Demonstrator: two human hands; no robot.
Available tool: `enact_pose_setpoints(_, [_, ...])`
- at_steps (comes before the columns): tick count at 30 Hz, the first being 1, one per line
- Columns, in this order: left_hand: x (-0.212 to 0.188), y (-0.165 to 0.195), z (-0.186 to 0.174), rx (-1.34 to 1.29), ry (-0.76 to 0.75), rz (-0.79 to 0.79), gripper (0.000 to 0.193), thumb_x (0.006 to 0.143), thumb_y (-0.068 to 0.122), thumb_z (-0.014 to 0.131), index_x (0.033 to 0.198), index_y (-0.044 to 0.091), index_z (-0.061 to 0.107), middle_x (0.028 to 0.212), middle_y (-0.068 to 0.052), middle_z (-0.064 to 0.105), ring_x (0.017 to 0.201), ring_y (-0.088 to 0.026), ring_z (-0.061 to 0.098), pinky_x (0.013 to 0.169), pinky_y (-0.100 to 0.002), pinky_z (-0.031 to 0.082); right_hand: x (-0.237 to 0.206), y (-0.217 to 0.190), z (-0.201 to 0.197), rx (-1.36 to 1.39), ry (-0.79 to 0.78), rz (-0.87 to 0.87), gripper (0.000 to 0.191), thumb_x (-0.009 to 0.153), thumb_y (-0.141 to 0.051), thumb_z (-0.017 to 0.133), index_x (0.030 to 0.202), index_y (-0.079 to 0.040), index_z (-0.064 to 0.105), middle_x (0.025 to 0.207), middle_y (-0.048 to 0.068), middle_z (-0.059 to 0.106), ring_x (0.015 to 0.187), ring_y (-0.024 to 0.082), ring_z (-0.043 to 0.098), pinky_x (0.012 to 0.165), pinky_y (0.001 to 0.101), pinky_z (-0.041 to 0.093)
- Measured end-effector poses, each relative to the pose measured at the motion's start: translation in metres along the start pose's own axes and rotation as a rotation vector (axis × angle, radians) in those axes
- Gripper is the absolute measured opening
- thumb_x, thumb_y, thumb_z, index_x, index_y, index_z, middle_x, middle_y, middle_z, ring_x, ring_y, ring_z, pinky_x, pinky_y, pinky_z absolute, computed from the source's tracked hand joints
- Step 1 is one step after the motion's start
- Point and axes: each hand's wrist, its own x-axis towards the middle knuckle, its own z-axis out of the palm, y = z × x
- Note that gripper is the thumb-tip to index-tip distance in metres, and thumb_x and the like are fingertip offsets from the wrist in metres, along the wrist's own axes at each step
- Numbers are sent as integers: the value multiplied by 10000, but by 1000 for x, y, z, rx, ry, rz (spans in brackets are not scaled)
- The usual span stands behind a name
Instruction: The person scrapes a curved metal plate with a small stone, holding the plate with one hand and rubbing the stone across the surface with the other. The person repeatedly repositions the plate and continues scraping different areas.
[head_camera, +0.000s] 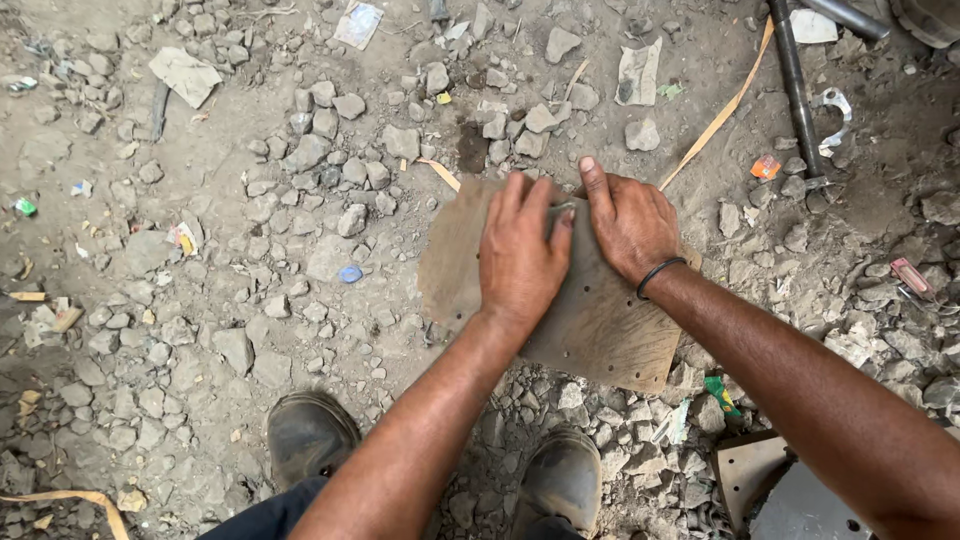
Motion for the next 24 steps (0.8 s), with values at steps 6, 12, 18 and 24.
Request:
enact_pose_setpoints(6, [35,-37,-32,-111,11,-284,135,908,134,702,1013,89,628,1051,-65,607,929,-228,659,812,-394,590,-1,-4,0,4,-8,0,848,1034,-667,192,980,-74,797,804,209,734,848,369,723,886,535,529])
enact_pose_setpoints(12, [12,-2,-9,41,19,-56,242,850,185,769,1024,103,623,1078,-129,610,992,-285,627,865,-463,544,3,-3,1,-29,14,-5,866,1049,-673,198,988,-47,794,800,223,721,846,376,712,880,547,522])
enact_pose_setpoints(18, [27,-40,-21,4,-39,-271,122,946,118,716,1030,97,630,1022,-72,617,979,-226,628,832,-397,552,9,1,6,-22,7,1,882,1040,-694,187,1007,-43,782,733,207,698,765,336,713,829,537,543])
enact_pose_setpoints(24, [32,-44,-35,-129,46,-309,107,906,131,697,986,86,641,1027,-62,609,933,-232,656,813,-384,568,10,1,6,-42,-24,44,874,1024,-702,176,1014,-78,788,705,193,689,728,308,716,767,532,567])
